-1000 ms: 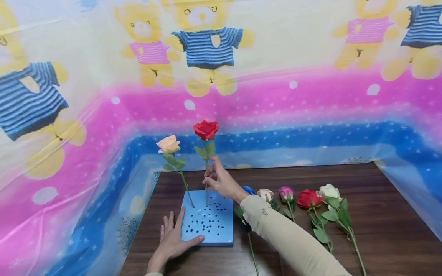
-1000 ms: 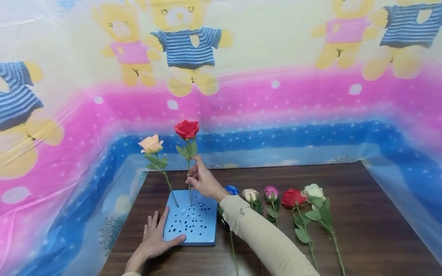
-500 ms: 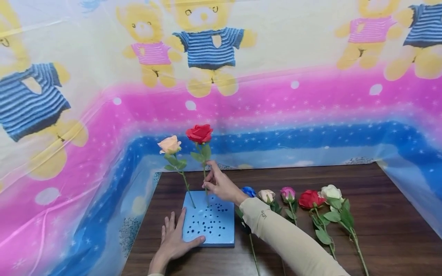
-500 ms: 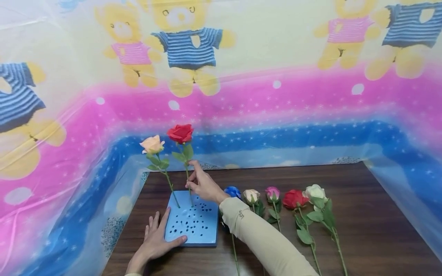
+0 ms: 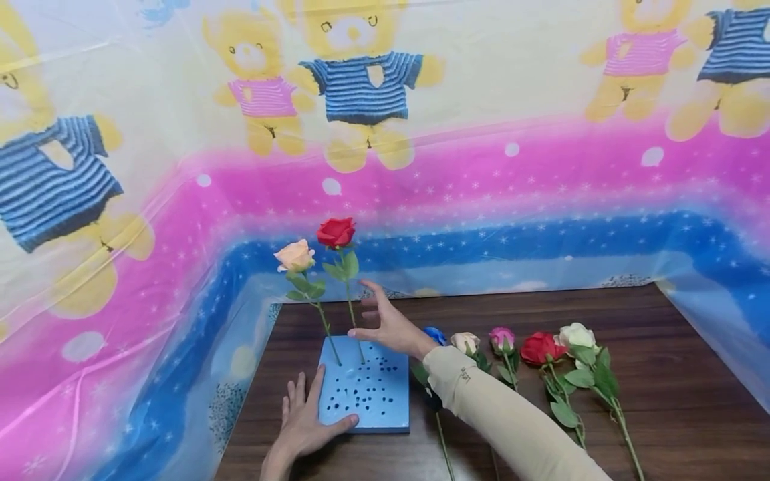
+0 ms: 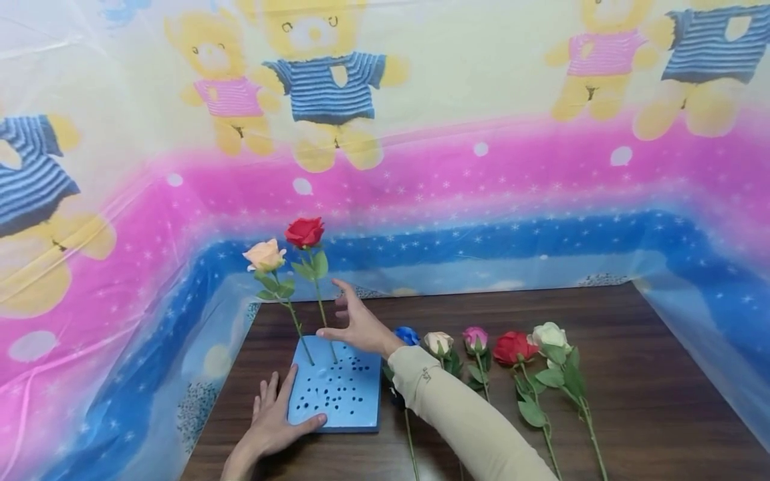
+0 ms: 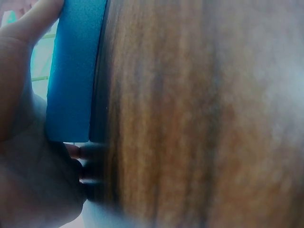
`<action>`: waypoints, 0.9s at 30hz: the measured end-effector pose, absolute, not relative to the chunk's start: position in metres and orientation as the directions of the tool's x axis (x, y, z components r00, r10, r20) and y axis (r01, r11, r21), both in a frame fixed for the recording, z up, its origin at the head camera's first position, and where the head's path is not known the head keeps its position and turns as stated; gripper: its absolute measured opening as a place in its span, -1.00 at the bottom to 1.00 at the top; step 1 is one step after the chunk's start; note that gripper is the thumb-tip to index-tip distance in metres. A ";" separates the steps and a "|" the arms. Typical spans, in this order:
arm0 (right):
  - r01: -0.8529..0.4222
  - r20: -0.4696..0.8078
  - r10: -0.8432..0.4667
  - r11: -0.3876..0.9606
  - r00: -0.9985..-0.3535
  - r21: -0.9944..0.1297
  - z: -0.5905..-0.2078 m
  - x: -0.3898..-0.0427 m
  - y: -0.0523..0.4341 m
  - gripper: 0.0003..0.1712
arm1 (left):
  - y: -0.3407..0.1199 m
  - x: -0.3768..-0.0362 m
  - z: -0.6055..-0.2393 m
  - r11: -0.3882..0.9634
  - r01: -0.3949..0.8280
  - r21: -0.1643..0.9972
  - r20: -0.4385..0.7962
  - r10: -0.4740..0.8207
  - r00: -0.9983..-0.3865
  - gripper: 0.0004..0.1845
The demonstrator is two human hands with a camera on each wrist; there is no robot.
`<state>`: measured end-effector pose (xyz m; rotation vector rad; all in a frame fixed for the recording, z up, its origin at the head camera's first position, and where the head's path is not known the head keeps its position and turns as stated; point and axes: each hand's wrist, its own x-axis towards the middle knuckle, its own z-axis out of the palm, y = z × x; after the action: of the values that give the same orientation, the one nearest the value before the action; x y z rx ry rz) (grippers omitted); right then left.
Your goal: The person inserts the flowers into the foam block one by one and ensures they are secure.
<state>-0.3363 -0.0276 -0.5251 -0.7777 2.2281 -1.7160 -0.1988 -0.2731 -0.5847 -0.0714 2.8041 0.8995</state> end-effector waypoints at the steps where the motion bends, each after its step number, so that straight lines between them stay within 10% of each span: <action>1: -0.261 0.139 -0.530 0.163 -0.837 -0.951 -0.525 -0.337 -0.026 0.28 | -0.273 -0.199 -0.584 0.815 -0.105 0.570 -0.200 0.014 -0.980 0.46; 27: -0.182 0.209 -0.525 -0.103 -0.825 -0.978 -0.495 -0.332 0.042 0.36 | -0.270 -0.200 -0.589 0.822 -0.084 0.563 -0.180 0.023 -0.983 0.47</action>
<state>-0.3321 0.0416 -0.4947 -0.7832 1.9188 -2.0188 -0.2004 -0.2705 -0.5894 -0.0473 2.8261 0.8852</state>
